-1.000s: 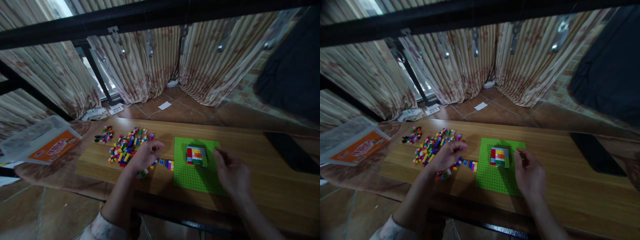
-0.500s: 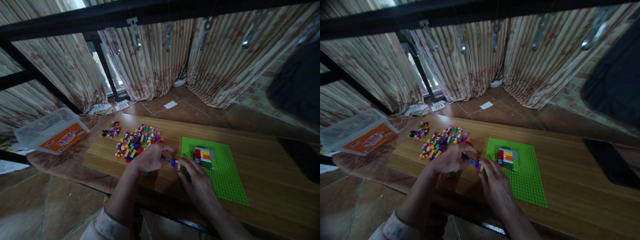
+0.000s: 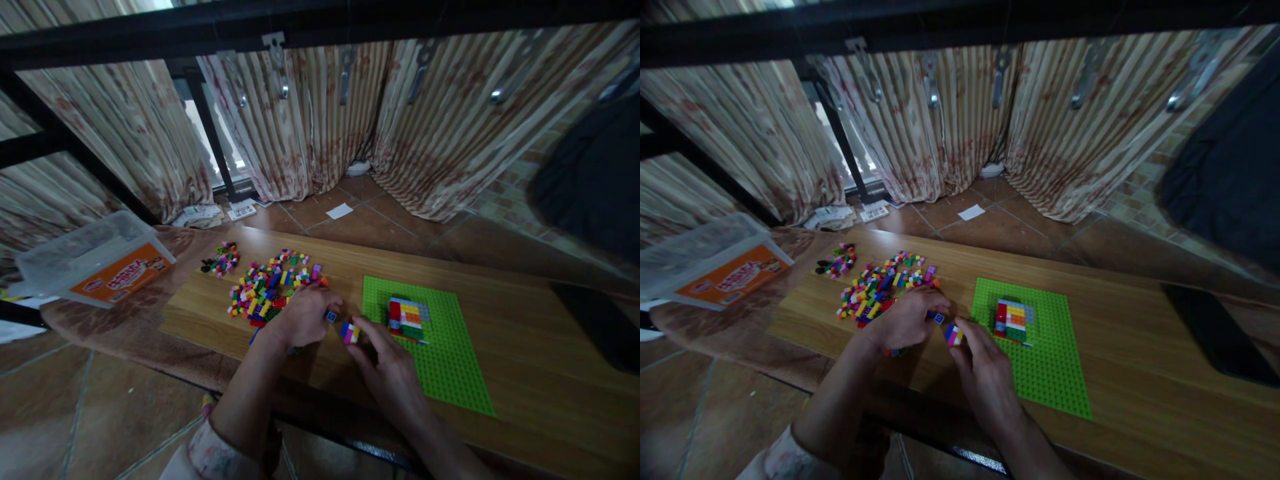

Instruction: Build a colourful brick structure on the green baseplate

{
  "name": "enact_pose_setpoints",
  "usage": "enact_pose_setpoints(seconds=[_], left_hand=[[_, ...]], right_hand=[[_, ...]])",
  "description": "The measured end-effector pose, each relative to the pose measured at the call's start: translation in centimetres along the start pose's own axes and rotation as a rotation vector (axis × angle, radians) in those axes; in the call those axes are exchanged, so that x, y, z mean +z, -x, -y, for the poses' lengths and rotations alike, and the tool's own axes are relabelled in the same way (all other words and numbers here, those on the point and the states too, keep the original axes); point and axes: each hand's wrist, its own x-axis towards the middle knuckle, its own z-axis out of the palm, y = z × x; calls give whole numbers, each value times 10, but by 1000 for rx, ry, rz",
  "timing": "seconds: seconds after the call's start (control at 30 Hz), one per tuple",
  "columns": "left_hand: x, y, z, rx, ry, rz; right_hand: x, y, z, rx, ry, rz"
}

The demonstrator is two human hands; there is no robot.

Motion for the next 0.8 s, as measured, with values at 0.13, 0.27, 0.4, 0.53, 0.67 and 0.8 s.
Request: enact_pose_setpoints(seconds=[0.13, 0.27, 0.4, 0.53, 0.67, 0.8], left_hand=[[-2, 0, -2, 17, 106, -94], [-2, 1, -9, 20, 398, -99], [1, 0, -15, 46, 539, -50], [4, -2, -20, 60, 549, -19], [7, -2, -20, 38, 479, -37], [2, -3, -10, -58, 414, -210]], right_hand=[[-1, 1, 4, 27, -60, -65], [-3, 1, 4, 44, -91, -126], [-4, 1, 3, 48, -99, -121], [-4, 2, 3, 45, -96, -115], [-3, 3, 0, 53, -47, -74], [0, 5, -5, -2, 19, -36]])
